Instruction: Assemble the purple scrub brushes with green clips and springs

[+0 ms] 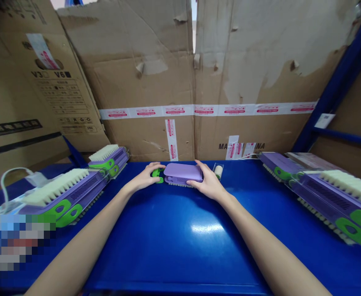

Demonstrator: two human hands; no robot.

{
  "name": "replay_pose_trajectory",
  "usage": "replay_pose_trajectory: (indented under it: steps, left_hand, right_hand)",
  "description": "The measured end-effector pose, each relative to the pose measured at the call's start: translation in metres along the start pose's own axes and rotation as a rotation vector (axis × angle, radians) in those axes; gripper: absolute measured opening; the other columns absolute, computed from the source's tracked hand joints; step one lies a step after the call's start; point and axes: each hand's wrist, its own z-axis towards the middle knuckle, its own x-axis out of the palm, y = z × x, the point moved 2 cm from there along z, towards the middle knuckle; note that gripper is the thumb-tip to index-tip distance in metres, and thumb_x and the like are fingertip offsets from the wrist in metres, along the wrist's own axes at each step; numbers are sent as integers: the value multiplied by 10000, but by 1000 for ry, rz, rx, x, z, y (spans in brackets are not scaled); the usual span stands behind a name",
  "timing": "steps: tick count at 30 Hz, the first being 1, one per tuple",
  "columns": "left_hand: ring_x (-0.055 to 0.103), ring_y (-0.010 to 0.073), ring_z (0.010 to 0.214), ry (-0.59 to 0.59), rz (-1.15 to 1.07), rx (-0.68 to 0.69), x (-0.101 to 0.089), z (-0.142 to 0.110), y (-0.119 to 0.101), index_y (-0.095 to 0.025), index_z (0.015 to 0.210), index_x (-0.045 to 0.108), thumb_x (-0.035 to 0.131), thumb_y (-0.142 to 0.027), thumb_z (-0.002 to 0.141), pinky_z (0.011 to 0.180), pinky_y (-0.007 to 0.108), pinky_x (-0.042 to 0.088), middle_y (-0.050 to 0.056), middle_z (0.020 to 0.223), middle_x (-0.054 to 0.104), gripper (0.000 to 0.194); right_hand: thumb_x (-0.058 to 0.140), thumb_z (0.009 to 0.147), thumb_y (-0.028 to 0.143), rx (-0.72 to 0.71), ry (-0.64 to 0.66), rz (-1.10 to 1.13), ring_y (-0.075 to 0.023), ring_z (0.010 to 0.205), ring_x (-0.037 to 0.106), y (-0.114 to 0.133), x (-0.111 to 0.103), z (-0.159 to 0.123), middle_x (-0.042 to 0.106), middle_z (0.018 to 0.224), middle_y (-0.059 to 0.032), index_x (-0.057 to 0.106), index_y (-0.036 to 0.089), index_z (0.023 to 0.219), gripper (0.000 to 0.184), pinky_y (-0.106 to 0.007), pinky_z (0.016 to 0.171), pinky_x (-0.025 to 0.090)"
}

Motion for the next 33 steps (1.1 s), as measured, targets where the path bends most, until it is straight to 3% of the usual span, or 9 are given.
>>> replay_pose_trajectory:
  steps: [5,9,14,18,24,28,30,33]
  left_hand:
    - [445,291,1208,-61,-64,27,9,4,-1,-256,1014,688,683,-372,660,1062,470,299,86,1234,529,372]
    - [499,280,1128,-97,-55,57,13,6,-2,-238,894,715,705,-342,660,1025,459,335,82,1171,579,256]
    - [546,241,1044,-230,-72,79,0,8,3,-239,891,691,603,-352,772,980,430,369,59,1034,641,186]
    - [590,228,962,-421,-133,5,-15,8,12,-210,865,652,573,-330,786,915,393,411,61,953,673,164]
    - [639,199,822,-701,-334,-105,-25,7,13,-187,863,560,521,-330,816,769,317,457,58,808,679,155]
    - [642,161,693,-892,-592,-164,-29,6,10,-201,862,463,499,-333,843,696,280,461,10,664,651,137]
    - [640,147,657,-940,-752,-190,-29,5,8,-205,850,438,512,-327,841,666,263,464,-7,630,637,143]
    - [643,136,646,-917,-930,-205,-28,5,3,-199,829,442,542,-340,832,648,249,468,-8,623,639,172]
  right_hand:
    - [681,706,478,-5,10,-18,-274,1211,486,1,1,0,512,1317,-142,369,190,1394,809,-454,1030,375]
    - [675,711,488,-3,13,-35,-275,1230,471,-1,1,0,503,1334,-136,367,197,1396,806,-459,1041,365]
    - [661,717,507,15,-5,-51,-282,1244,457,-6,0,1,491,1347,-138,377,195,1388,793,-465,1050,356]
    - [639,727,532,18,-18,-74,-281,1254,446,-7,0,1,472,1362,-148,385,177,1381,786,-456,1059,348]
    - [619,743,544,3,-26,-116,-278,1244,451,-7,1,2,478,1351,-153,385,171,1382,777,-450,1056,348]
    - [615,752,539,-16,-38,-128,-288,1234,457,-7,0,1,485,1340,-154,384,189,1384,759,-471,1039,354]
    - [612,756,542,-25,-39,-133,-291,1230,459,-7,0,1,488,1333,-156,381,195,1385,754,-479,1035,353]
    - [598,768,549,-35,-47,-154,-290,1230,455,-9,3,2,485,1325,-165,378,185,1379,744,-474,1039,351]
